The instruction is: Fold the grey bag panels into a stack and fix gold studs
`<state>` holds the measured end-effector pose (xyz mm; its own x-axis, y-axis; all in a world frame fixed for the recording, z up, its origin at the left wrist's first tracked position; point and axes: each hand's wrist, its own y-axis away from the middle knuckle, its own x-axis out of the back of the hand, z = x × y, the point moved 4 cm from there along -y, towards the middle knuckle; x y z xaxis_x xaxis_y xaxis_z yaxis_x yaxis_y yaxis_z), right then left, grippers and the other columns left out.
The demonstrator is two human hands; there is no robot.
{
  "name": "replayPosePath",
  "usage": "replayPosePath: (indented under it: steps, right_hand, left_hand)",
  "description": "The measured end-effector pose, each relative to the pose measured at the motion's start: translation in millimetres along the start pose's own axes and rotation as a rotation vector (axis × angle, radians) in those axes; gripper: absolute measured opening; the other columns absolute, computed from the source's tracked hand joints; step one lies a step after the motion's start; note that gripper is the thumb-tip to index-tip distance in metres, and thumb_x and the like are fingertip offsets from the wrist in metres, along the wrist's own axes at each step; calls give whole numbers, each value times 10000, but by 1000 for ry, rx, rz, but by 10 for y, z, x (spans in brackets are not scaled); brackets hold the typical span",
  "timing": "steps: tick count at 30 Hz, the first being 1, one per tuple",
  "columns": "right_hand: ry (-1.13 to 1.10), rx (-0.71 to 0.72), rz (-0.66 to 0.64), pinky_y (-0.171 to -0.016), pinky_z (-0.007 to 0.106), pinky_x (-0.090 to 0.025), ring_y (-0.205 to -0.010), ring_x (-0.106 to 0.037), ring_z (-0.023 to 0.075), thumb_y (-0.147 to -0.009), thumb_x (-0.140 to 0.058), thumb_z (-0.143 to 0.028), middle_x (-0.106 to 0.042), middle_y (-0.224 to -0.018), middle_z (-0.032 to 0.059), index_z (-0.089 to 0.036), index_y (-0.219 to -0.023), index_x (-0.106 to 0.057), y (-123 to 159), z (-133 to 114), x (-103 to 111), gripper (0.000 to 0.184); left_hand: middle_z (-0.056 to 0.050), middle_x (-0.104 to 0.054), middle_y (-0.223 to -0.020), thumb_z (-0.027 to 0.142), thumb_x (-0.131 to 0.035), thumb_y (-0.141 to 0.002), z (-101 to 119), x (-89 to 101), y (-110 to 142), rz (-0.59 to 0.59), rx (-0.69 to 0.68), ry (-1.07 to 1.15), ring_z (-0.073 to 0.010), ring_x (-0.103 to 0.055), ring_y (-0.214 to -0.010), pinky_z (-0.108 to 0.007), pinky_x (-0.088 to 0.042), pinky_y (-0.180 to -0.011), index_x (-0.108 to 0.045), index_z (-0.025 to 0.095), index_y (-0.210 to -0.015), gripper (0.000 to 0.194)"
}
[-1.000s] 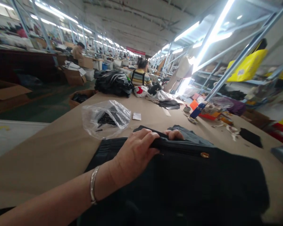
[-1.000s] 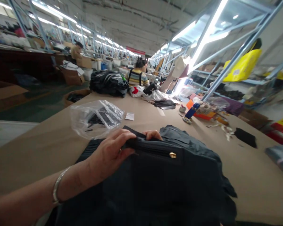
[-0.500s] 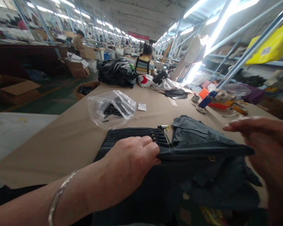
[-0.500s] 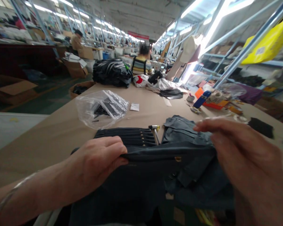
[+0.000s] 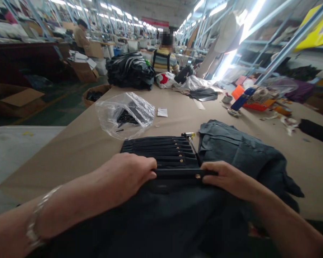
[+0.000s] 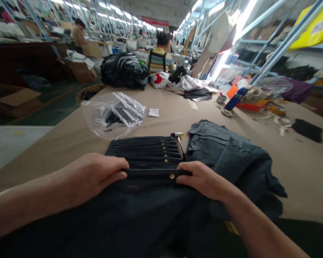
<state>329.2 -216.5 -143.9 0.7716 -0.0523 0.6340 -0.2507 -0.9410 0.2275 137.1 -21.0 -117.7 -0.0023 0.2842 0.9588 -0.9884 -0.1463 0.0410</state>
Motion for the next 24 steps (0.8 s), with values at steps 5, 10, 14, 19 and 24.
replayPosePath:
  steps: [5, 10, 14, 19, 24]
  right_hand:
    - [340, -57, 165, -686, 252, -428, -743, -561, 165, -920, -467, -292, -593, -767, 21, -177, -745, -593, -548, 614, -319, 245]
    - [637, -37, 181, -779, 257, -416, -841, -573, 180, -937, -494, -227, -608, -854, 53, -170, -771, -622, -691, 657, -415, 217]
    - [660, -35, 142, -772, 244, -416, -838, -583, 174, -929, -522, -223, -619, -856, 50, -166, -786, -641, -716, 613, -383, 194]
    - [623, -67, 158, -779, 236, -429, -839, -590, 167, -919, -532, -219, -622, -843, 48, -159, -766, -640, -720, 585, -342, 196]
    - [522, 32, 238, -905, 300, -436, -1040, -535, 207, -803, -703, -302, -573, -1134, 61, -201, -1152, -566, -490, 373, -366, 388]
  left_hand:
    - [-98, -698, -857, 322, -440, -934, -271, -497, -544, -203, 17, -193, -262, -668, -823, -327, -479, -685, -624, 175, -850, 250]
    - [-117, -693, -866, 336, -410, -947, -401, -683, -659, -206, 54, -264, -278, -672, -824, -351, -499, -677, -617, 161, -907, 274]
    - [-106, -663, -895, 200, -440, -914, -204, -642, -668, -86, 2, -353, -268, -650, -813, -390, -497, -709, -620, 150, -914, 186]
    - [-108, -588, -1240, 205, -482, -899, 236, -960, -609, 56, -285, -281, -293, -540, -1127, -446, -440, -950, -595, 178, -1174, 299]
    - [-87, -299, -1508, 487, -601, -804, 168, -1464, -502, -57, -321, -148, -341, -239, -1387, -511, -231, -1134, -366, 210, -1431, 724]
